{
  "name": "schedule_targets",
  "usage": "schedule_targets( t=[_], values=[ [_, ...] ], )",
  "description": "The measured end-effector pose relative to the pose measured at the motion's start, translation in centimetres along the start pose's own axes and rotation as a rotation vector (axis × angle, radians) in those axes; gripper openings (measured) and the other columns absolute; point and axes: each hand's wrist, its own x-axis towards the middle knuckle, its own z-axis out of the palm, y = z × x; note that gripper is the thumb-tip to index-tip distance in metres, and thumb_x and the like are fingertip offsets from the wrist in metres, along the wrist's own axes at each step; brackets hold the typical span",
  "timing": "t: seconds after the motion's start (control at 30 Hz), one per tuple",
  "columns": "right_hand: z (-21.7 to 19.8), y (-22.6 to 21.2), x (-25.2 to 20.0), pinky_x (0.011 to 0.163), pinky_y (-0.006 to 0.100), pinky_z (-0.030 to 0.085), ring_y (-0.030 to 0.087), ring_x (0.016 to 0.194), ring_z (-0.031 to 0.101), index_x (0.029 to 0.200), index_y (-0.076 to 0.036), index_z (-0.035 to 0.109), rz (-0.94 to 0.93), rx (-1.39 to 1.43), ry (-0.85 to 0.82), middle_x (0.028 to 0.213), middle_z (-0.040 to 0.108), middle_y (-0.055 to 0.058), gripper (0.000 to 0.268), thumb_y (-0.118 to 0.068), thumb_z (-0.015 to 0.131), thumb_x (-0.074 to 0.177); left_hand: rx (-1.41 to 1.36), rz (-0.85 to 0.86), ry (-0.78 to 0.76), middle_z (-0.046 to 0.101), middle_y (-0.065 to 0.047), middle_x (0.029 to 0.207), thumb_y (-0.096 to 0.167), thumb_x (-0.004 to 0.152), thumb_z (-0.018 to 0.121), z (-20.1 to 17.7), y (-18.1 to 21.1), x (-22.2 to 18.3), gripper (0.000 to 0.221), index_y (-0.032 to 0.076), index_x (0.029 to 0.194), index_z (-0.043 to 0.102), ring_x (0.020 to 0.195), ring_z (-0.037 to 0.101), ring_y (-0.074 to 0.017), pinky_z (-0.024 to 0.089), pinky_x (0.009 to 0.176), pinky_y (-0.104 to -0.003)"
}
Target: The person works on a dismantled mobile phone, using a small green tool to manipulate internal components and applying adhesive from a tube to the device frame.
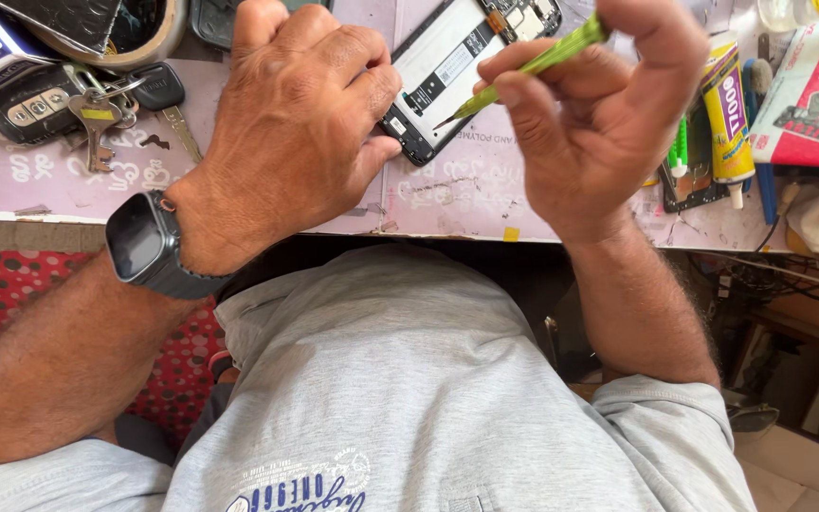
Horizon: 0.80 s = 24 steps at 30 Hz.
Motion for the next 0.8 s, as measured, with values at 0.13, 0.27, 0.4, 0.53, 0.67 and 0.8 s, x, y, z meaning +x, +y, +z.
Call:
schedule_targets(
  t=[0.13, 0.27, 0.4, 0.53, 0.67, 0.8],
  values=[
    [0.8, 0.8, 0.5, 0.086, 0.036, 0.071, 0.026, 0.096, 0.072, 0.151, -0.009, 0.025, -0.056, -0.044, -0.005, 0.134, 0.052, 0.013, 0.062, 0.008, 0.071, 0.113, -0.097, -0.025, 0.034, 0.068, -0.005, 0.113, 0.027, 0.080, 0.089, 0.7, -0.6, 0.2, 0.040, 0.003, 0.108, 0.072, 0.103, 0.057, -0.0250, 0.037, 0.095, -0.046],
    [1.0, 1.0, 0.6, 0.084, 0.036, 0.072, 0.028, 0.098, 0.074, 0.148, -0.009, 0.025, -0.098, -0.074, 0.023, 0.133, 0.048, 0.013, 0.061, 0.008, 0.070, 0.111, -0.161, -0.063, 0.011, 0.068, -0.003, 0.109, 0.027, 0.081, 0.089, 1.3, -1.2, 0.1, 0.039, 0.005, 0.108, 0.072, 0.103, 0.057, -0.0250, 0.037, 0.096, -0.047],
    [0.7, 1.0, 0.5, 0.077, 0.034, 0.070, 0.028, 0.093, 0.076, 0.147, -0.007, 0.026, -0.142, -0.088, 0.050, 0.131, 0.055, 0.014, 0.059, 0.003, 0.068, 0.107, -0.161, -0.023, 0.058, 0.068, -0.002, 0.111, 0.024, 0.078, 0.089, 0.9, -1.5, 0.1, 0.036, 0.005, 0.103, 0.071, 0.100, 0.056, -0.0241, 0.037, 0.094, -0.046],
    [0.0, 0.5, -0.6, 0.077, 0.033, 0.068, 0.028, 0.091, 0.077, 0.146, -0.007, 0.027, -0.078, -0.101, 0.092, 0.131, 0.054, 0.013, 0.057, 0.001, 0.070, 0.110, -0.122, -0.019, 0.054, 0.067, -0.002, 0.113, 0.017, 0.078, 0.084, 0.8, -1.6, -0.1, 0.035, 0.004, 0.108, 0.072, 0.106, 0.056, -0.0237, 0.036, 0.099, -0.045],
    [0.2, 0.7, -1.1, 0.072, 0.033, 0.067, 0.030, 0.086, 0.077, 0.141, -0.005, 0.029, -0.142, -0.127, 0.063, 0.129, 0.056, 0.014, 0.055, 0.000, 0.071, 0.105, -0.108, 0.004, 0.023, 0.065, -0.001, 0.115, 0.021, 0.083, 0.084, 1.1, -1.7, -0.4, 0.031, 0.009, 0.110, 0.074, 0.112, 0.054, -0.0223, 0.034, 0.106, -0.046],
    [0.5, 1.0, -1.2, 0.070, 0.035, 0.065, 0.030, 0.083, 0.078, 0.139, -0.004, 0.030, -0.182, -0.142, 0.062, 0.126, 0.054, 0.016, 0.056, 0.001, 0.072, 0.103, -0.127, 0.010, -0.010, 0.062, -0.001, 0.118, 0.027, 0.089, 0.085, 1.2, -1.7, -0.5, 0.024, 0.013, 0.105, 0.075, 0.118, 0.052, -0.0236, 0.032, 0.108, -0.048]
  ],
)
